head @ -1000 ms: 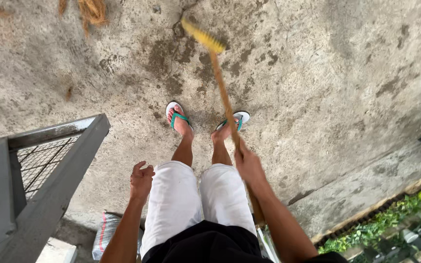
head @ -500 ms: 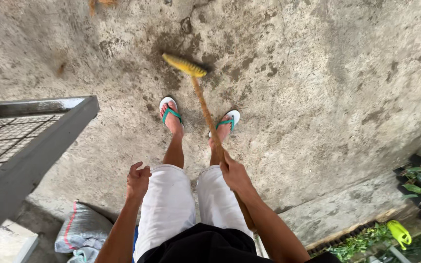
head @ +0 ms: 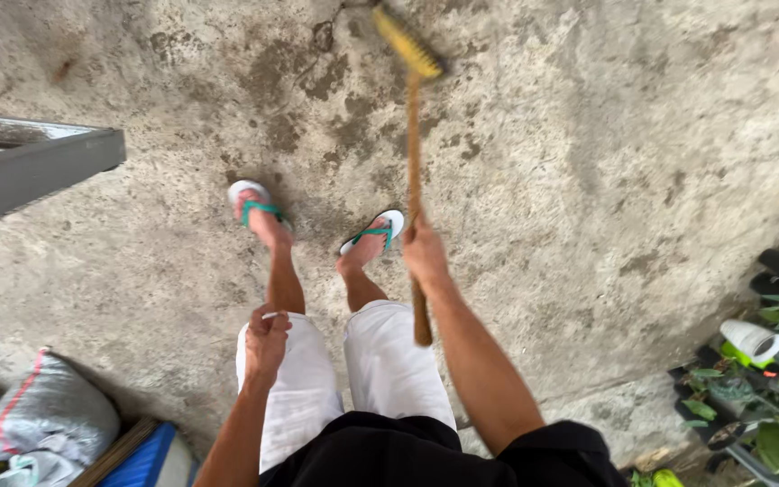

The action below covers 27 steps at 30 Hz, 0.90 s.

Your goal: The person sits on the floor and uses scissors to trim the excess fibers from a broom handle wrapped in natural fiber. After trimming, the person stands up, sweeps the floor with the broom, and then places it against a metal gate.

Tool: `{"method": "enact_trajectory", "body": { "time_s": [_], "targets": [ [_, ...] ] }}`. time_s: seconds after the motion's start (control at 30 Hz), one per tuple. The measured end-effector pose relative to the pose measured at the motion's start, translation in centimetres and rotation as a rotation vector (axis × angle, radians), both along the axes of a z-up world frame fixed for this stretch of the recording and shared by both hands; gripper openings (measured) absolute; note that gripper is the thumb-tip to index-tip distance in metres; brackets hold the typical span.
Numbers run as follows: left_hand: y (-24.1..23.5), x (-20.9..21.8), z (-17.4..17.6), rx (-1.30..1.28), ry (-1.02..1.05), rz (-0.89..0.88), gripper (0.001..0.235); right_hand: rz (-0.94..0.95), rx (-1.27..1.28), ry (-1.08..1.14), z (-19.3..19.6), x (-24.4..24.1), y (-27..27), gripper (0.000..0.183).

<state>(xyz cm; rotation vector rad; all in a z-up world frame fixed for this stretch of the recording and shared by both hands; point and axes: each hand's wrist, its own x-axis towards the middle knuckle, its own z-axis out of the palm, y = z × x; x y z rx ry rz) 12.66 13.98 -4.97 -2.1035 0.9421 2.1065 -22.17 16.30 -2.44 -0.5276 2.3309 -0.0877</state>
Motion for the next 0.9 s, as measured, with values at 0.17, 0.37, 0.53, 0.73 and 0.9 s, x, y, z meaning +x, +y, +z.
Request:
{"method": "enact_trajectory", "body": {
  "time_s": [0.17, 0.37, 0.53, 0.73, 0.9],
  "targets": [
    [5.8, -3.5, 2.2, 0.022, 0.057, 0.06, 0.052, 0.12, -0.022, -0.136, 5.2, 7.9, 5.7, 0.056],
    [9.0, -3.5, 3.9, -0.007, 0.033, 0.092, 0.045, -0.23, 0.297, -0.462, 13.3, 8.5, 7.6, 0.054],
    [11.7, 0.5, 2.9, -0.032, 0.062, 0.37, 0.046, -0.092, 0.184, -0.224, 11.0, 1.5, 3.4, 0.055],
    [17.8, 6.1, 1.7, -0.026, -0.012, 0.544, 0.045, -0.038, 0.1, -0.207, 4.4, 1.9, 1.8, 0.058],
    [25.3, 7.9, 2.9, 0.018, -0.028, 0.603, 0.049, 0.466, -0.147, -0.088, 2.1, 12.0, 10.5, 0.034]
  ]
}}
